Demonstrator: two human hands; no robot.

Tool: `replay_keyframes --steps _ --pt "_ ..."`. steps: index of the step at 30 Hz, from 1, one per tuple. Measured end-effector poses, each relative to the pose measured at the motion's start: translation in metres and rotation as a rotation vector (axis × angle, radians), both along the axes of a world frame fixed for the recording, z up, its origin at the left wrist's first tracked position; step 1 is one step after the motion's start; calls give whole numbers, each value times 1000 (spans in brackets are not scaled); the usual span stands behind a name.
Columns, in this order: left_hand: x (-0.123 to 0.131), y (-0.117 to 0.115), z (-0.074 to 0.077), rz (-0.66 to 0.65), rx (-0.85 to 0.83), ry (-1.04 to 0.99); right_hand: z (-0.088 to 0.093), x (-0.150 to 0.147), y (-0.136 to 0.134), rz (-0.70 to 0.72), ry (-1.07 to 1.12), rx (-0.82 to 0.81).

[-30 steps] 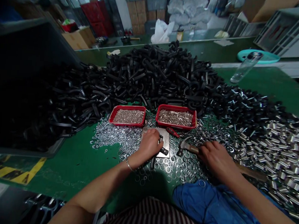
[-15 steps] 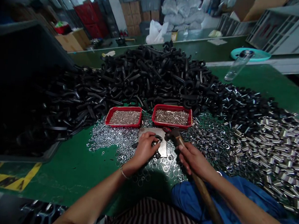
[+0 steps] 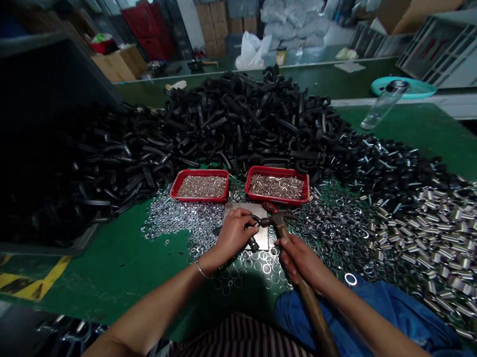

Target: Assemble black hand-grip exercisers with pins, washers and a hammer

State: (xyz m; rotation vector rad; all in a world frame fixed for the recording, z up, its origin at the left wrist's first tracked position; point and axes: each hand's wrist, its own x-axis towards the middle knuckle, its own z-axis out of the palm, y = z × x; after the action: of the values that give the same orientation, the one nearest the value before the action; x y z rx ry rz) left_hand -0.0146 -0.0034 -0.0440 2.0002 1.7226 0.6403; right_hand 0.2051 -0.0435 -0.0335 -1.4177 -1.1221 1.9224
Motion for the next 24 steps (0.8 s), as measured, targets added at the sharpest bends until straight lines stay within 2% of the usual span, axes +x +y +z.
replay_keyframes --steps 2,5,7,9,11,14,17,20,22,24 --pt "-1 0 0 -4 1 2 9 8 6 82 -265 218" --pt "0 1 0 -16 5 5 23 17 17 224 -662 660" --pt "1 1 2 -15 -4 14 28 20 26 380 -828 797" --pt "1 1 6 -21 -25 32 31 22 36 536 -895 796" --pt "-3 -4 12 -52 -35 38 35 24 42 603 -892 774" --pt "-17 -17 18 -87 -25 37 48 20 42 552 -840 788" --pt "-31 -29 16 -62 -48 68 58 5 34 472 -771 867" --pt "-35 -34 11 -51 -84 80 55 -12 30 563 -851 935" --pt "-33 -33 9 -50 -94 96 49 -17 33 684 -934 898" --pt "-31 -31 9 -52 -77 121 46 -18 36 733 -928 869"
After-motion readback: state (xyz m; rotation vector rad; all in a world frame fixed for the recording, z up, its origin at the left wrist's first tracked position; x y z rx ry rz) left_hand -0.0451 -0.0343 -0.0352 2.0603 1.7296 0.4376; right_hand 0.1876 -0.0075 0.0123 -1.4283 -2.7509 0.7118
